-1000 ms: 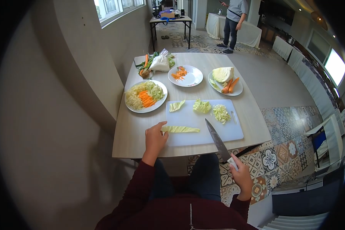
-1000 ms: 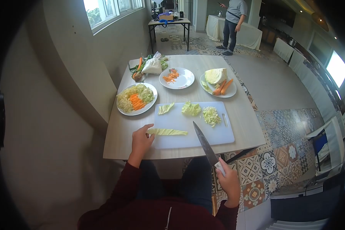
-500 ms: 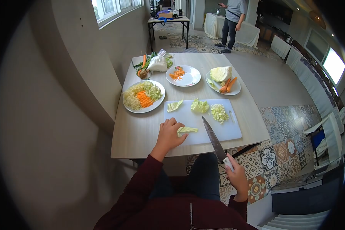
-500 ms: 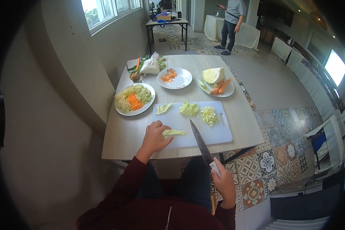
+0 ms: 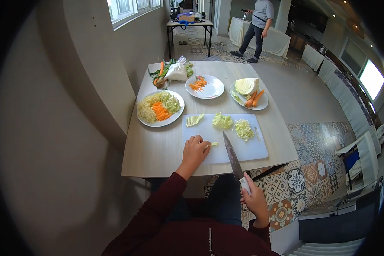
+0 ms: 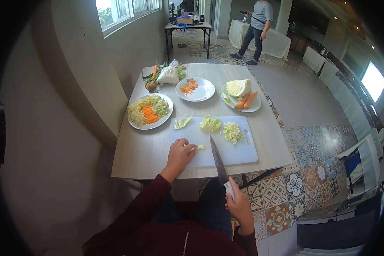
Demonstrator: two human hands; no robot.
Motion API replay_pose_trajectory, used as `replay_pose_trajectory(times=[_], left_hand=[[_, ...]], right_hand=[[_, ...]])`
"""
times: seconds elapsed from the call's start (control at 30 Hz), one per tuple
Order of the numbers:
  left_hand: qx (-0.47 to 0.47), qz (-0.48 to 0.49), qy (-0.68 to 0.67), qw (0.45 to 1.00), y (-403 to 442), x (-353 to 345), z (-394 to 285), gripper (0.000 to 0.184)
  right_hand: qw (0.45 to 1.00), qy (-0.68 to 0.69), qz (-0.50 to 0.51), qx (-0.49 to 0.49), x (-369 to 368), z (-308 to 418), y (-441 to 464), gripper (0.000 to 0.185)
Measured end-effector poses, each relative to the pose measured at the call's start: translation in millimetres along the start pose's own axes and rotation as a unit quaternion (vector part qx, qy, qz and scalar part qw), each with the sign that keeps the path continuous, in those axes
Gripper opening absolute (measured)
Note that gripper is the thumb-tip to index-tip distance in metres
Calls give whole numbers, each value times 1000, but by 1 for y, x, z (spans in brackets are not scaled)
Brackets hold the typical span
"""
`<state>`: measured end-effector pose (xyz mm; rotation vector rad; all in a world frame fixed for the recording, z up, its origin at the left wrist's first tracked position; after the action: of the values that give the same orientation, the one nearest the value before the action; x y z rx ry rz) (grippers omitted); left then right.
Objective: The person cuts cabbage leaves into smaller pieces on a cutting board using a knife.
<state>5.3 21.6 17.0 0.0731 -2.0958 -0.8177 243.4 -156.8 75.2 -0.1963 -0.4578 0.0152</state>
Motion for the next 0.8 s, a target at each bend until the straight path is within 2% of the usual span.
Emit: replay_pose_trajectory(times=[0.2,0.4,0.5,0.8], left_hand=[[-4,-8,-30,1000,-4,3,-2,12],[-1,5,-33,999,-6,5,-2,13],[1,5,-39,999,-5,7,-3,14],[3,1,-43,999,-5,8,-4,13]], right_hand=[[999,-41,22,26,-5,-1,3,58],[997,-57,53,-29,-7,13,3,61],[993,-106,24,52,-12,-3,10,64],[993,-104,27,40,-16,7,10,67]])
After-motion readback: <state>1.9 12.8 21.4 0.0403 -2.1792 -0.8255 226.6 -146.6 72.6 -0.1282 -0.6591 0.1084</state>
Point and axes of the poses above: each hand's wrist, its own y-axis towards the middle knuckle, its own x-axis out of the back of the hand, z = x × y, the point moved 1 cm from there along y, towards the middle knuckle
